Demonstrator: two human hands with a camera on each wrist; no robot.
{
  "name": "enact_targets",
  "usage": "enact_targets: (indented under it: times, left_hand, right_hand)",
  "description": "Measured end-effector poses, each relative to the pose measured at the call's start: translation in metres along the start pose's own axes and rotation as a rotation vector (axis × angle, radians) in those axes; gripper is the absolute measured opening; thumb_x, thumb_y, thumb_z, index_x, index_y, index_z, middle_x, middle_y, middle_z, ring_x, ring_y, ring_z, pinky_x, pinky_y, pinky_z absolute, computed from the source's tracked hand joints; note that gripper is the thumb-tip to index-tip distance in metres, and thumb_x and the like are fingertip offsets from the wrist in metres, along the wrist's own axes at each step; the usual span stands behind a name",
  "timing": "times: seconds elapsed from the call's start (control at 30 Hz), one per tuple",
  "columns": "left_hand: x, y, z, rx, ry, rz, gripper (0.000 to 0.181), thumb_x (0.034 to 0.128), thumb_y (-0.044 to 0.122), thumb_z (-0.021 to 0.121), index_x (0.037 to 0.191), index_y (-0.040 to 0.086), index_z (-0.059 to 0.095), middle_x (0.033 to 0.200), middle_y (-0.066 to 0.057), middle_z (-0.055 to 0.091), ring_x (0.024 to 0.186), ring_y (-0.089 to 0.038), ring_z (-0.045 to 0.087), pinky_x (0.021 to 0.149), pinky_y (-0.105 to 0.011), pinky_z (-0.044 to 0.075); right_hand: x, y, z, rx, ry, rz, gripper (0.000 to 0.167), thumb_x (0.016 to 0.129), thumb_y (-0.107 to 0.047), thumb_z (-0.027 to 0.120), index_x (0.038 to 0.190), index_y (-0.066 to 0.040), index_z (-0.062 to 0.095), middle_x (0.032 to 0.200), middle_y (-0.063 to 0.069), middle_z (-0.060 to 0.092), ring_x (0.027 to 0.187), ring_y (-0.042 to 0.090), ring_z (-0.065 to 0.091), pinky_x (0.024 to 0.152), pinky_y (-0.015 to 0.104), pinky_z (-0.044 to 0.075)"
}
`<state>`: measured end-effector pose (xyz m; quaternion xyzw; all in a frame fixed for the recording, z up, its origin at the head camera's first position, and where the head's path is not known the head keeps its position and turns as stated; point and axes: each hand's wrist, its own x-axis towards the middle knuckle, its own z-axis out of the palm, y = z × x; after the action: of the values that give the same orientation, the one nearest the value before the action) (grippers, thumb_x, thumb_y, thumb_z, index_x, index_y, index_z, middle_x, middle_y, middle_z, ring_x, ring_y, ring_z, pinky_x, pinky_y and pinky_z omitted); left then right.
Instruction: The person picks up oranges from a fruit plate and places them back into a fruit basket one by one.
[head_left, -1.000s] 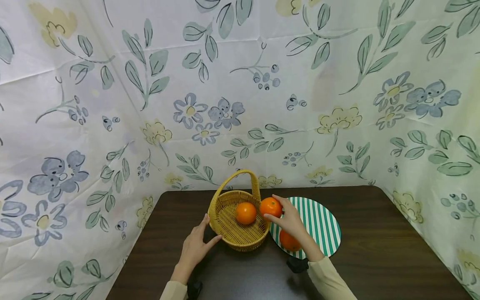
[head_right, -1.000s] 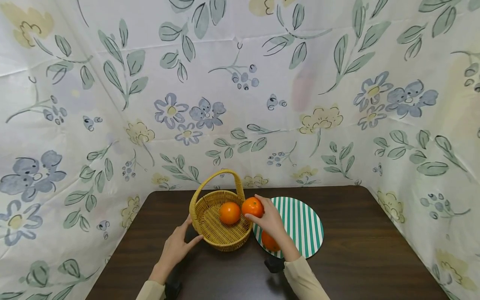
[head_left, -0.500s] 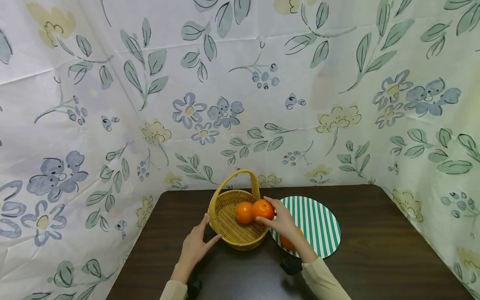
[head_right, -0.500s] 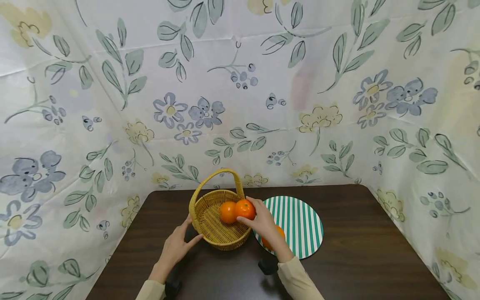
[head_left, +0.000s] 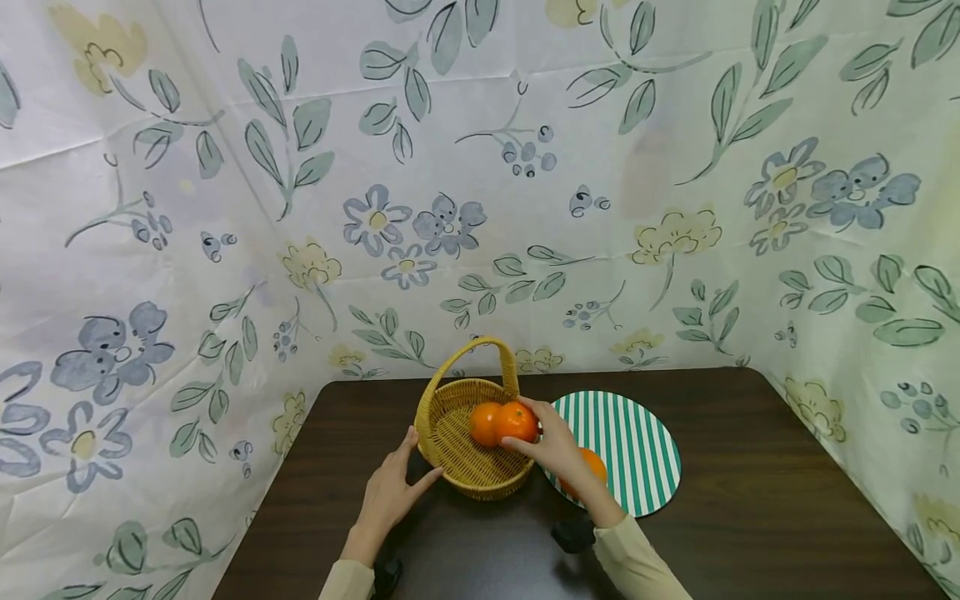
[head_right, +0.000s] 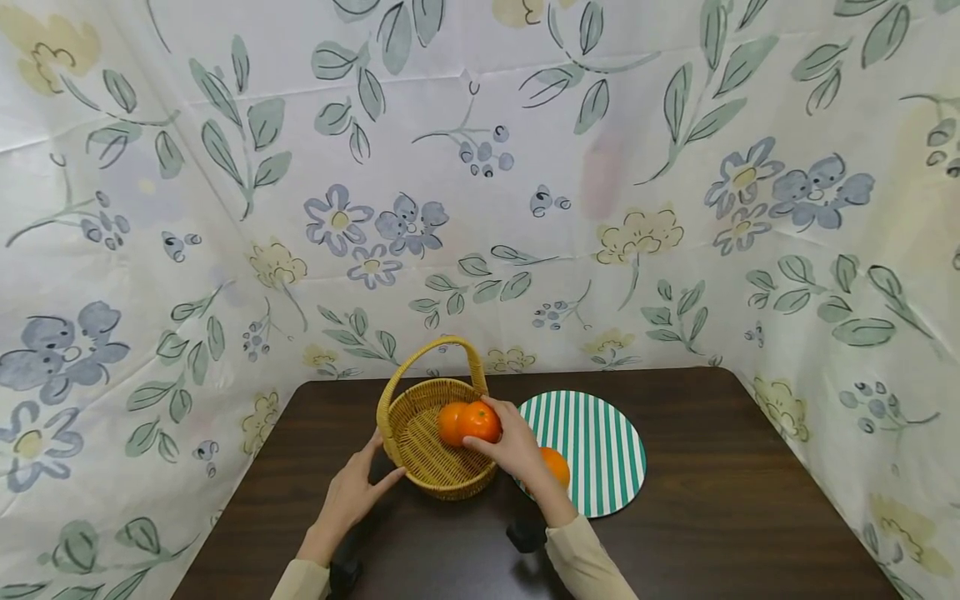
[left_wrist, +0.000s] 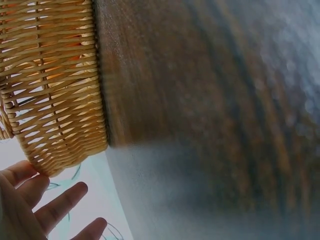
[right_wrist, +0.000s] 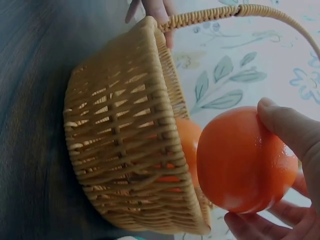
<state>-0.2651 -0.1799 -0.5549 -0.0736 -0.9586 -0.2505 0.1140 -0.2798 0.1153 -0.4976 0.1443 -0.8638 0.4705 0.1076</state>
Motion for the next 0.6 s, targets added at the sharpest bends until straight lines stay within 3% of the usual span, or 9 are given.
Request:
enact_targets:
  times: [0.13, 0.33, 0.6]
  left_hand:
    - [0.0, 0.0, 0.0, -0.005, 0.001, -0.006, 0.091, 0.076, 0.072, 0.052, 0.149, 0.031, 0.016, 0.145, 0.004, 0.039, 0.123, -0.028, 0.047, 0.088, -0.054, 0.044]
    - [0.001, 0.001, 0.001, -0.006, 0.002, -0.005, 0.092, 0.0764, 0.071, 0.054, 0.149, 0.029, 0.016, 0.144, 0.003, 0.041, 0.119, -0.029, 0.051, 0.085, -0.052, 0.045]
    - [0.0, 0.002, 0.001, -0.016, 0.007, -0.015, 0.093, 0.0758, 0.071, 0.054, 0.149, 0.027, 0.019, 0.143, 0.001, 0.043, 0.116, -0.03, 0.052, 0.086, -0.053, 0.045]
  right_hand:
    - [0.001, -0.003, 0.005, 0.002, -0.013, -0.013, 0.072, 0.073, -0.044, 0.076, 0.135, -0.021, 0.048, 0.126, 0.004, 0.052, 0.104, 0.021, 0.055, 0.083, 0.041, 0.049]
    - [-0.001, -0.004, 0.017, -0.044, -0.027, -0.056, 0.073, 0.073, -0.046, 0.075, 0.135, -0.018, 0.048, 0.13, 0.009, 0.051, 0.111, 0.027, 0.053, 0.086, 0.048, 0.047]
    - [-0.002, -0.008, 0.03, -0.066, -0.03, -0.112, 0.073, 0.074, -0.049, 0.074, 0.134, -0.016, 0.049, 0.122, 0.005, 0.053, 0.102, 0.02, 0.055, 0.082, 0.042, 0.048]
